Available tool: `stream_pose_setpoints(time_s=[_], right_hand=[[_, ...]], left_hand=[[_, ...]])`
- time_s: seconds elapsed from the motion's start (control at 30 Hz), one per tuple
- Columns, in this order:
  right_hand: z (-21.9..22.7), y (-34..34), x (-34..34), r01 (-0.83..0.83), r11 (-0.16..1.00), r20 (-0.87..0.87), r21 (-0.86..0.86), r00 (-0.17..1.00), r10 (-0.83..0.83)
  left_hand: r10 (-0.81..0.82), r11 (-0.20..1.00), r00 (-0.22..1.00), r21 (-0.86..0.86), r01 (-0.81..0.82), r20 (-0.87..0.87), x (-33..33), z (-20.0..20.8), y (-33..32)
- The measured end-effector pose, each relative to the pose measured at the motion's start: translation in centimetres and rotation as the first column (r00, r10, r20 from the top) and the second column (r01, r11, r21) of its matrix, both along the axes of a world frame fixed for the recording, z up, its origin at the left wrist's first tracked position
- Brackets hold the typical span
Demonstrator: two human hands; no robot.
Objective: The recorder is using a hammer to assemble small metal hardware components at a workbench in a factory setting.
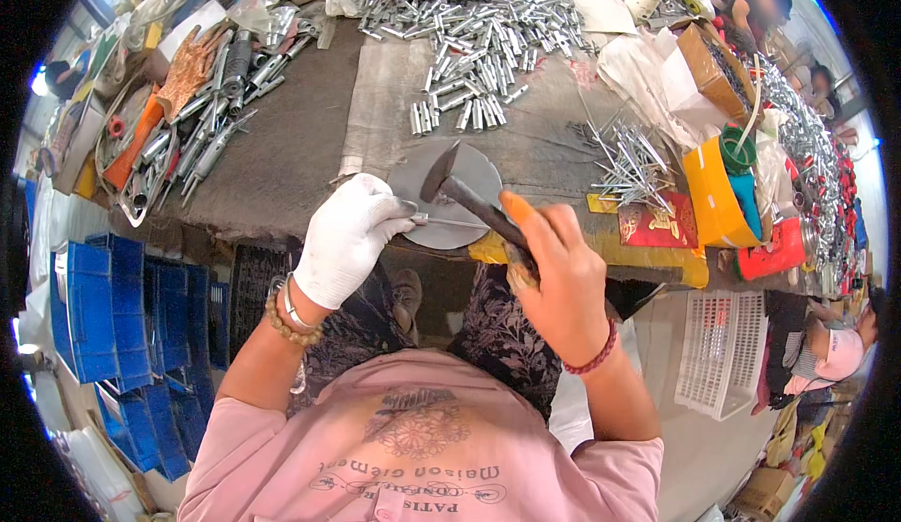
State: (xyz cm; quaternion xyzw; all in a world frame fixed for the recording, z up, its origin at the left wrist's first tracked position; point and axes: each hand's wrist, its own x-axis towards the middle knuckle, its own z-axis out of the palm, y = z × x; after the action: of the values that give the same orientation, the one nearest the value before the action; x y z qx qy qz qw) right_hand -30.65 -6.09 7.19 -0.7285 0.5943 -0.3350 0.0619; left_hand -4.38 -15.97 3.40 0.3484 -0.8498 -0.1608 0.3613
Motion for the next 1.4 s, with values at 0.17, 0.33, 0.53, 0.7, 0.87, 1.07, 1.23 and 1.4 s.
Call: stream_pose_setpoints(time_s=[0.17, 0.33, 0.53, 0.7, 0.87, 1.07, 1.23, 1.4], right_hand=[[-2.1, 2.4, -0.2, -0.070, 0.981, -0.138, -0.182, 0.989, 0.045], [-1.9, 1.1, 0.2, -0.017, 0.995, -0.068, -0.099, 0.998, 0.010], [-1.0, -2.2, -0.4, -0.089, 0.993, -0.229, -0.080, 0.971, 0.068], [-0.7, -1.2, 2.1, -0.082, 0.994, -0.329, -0.076, 0.943, 0.053], [-1.3, 0.7, 4.1, -0.041, 0.987, -0.083, 0.153, 0.995, 0.054], [-3.4, 1.0, 4.1, -0.193, 0.858, 0.456, 0.475, 0.889, -0.052], [-3.7, 2.0, 5.1, -0.278, 0.777, 0.643, 0.565, 0.738, -0.204], [-3.7, 2.8, 6.7, -0.313, 0.730, 0.688, 0.607, 0.667, -0.286]], left_hand=[[-0.012, 1.000, 1.000, 0.028, 0.013, -0.022, 0.0, 0.1, 0.0], [-0.011, 0.999, 1.000, 0.037, 0.011, 0.000, 0.1, 0.2, 0.1], [-0.052, 0.994, 0.998, 0.091, 0.054, -0.018, 0.5, -0.2, -0.4], [-0.040, 0.995, 0.998, 0.090, 0.045, -0.057, 0.4, -0.3, -0.1], [0.008, 1.000, 0.999, -0.007, -0.009, -0.053, 0.5, -0.6, 0.4], [0.308, 0.940, 0.909, 0.239, -0.245, -0.279, -0.7, -1.9, 5.2], [0.460, 0.657, 0.794, 0.754, -0.001, -0.399, -1.6, -1.9, 7.2], [0.526, 0.510, 0.735, 0.850, 0.130, -0.428, -1.3, -1.9, 7.6]])
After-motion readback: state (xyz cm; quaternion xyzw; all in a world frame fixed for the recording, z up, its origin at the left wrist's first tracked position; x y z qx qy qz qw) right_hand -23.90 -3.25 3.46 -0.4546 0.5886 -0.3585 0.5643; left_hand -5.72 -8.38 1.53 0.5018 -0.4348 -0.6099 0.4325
